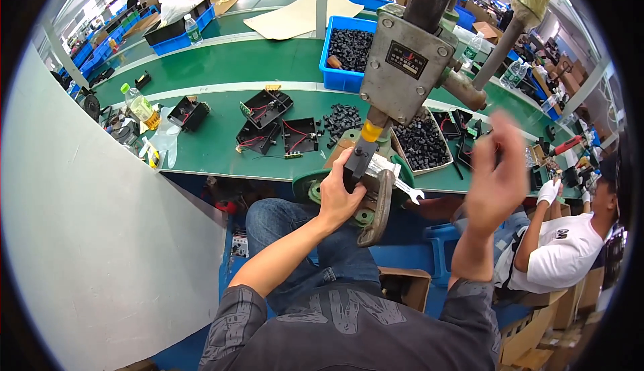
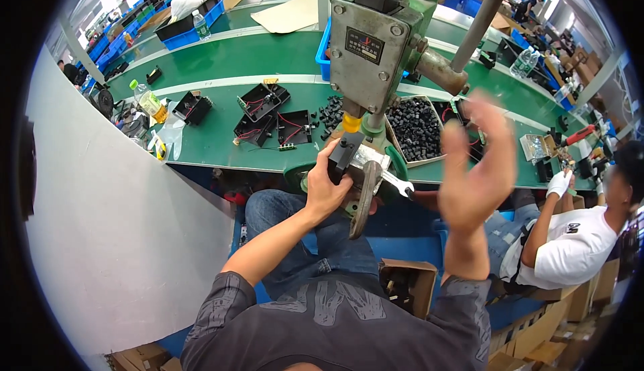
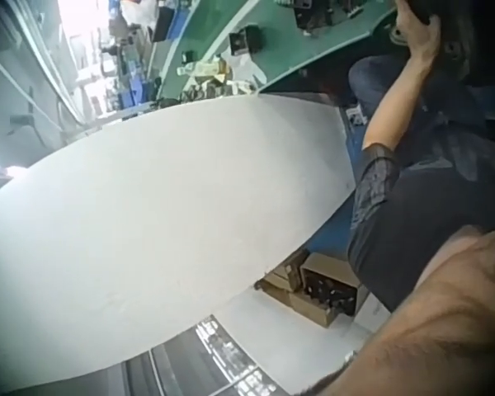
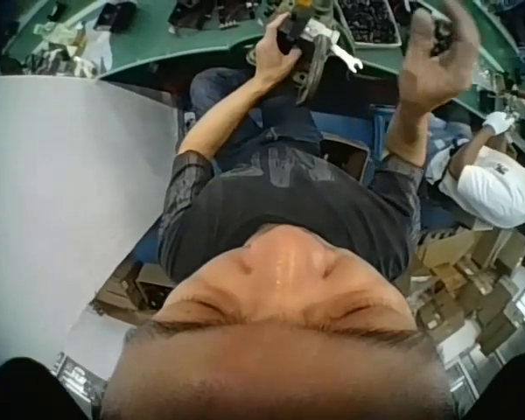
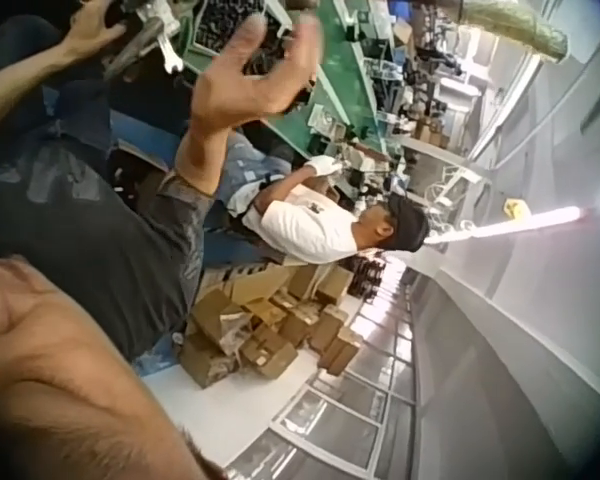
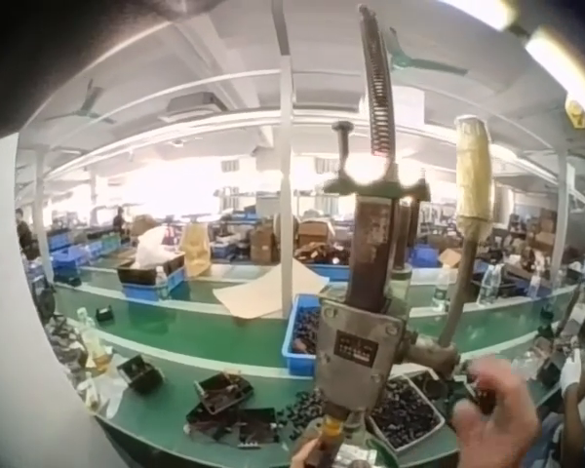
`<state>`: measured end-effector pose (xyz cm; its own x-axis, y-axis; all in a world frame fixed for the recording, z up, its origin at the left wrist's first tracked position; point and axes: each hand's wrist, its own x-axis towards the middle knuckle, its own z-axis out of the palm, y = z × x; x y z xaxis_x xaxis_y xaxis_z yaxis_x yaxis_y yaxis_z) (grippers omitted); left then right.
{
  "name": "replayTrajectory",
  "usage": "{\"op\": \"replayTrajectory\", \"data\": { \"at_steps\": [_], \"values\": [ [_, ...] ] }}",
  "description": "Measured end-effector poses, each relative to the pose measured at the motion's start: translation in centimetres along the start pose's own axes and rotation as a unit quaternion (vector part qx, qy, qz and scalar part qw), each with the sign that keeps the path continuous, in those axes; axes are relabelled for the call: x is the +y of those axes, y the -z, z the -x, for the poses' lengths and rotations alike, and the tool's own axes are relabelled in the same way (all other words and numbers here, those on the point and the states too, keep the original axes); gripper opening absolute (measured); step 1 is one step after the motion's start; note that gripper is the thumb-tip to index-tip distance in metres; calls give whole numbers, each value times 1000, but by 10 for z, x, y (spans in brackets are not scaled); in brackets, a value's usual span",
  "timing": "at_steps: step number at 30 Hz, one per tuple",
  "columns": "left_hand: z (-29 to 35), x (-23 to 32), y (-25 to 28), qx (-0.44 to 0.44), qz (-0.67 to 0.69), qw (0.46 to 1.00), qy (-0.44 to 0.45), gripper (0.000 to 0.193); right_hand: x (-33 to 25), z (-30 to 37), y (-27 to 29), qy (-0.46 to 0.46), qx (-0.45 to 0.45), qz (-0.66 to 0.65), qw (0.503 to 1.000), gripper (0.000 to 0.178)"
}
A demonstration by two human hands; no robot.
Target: Assemble small electronic parts into a plastic housing using a manual lever press.
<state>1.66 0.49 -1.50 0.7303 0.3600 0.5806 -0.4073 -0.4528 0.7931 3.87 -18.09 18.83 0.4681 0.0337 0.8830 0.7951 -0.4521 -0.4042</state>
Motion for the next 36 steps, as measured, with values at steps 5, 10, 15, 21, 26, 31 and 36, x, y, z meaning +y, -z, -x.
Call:
{"op": "replayTrajectory", "data": {
  "at_steps": [5, 10, 15, 21, 26, 31, 36],
  "values": [
    [5, 5, -3, -2, -43, 999, 31, 71, 7, -167, -2, -4, 51, -204, 978, 59],
    [5, 5, -9, -3, -101, 994, 29, 73, -10, -202, 0, -84, 8, -213, 973, 57],
    [7, 2, -6, -3, -129, 991, 24, 77, -62, -179, -21, -111, 51, -217, 969, 37],
    [7, -4, -9, -5, -109, 994, 12, 76, -88, -36, -30, 202, 12, -138, 969, 29],
    [7, -4, -6, -10, -108, 994, 5, 74, -61, 44, -39, 342, -80, 15, 936, 28],
    [8, 0, -6, -24, -99, 995, 0, 73, -50, 62, -41, 365, -60, 36, 928, 27],
    [12, 2, -2, -44, -103, 994, -5, 73, -65, 15, -30, 357, -93, -13, 929, 35]
  ]
}}
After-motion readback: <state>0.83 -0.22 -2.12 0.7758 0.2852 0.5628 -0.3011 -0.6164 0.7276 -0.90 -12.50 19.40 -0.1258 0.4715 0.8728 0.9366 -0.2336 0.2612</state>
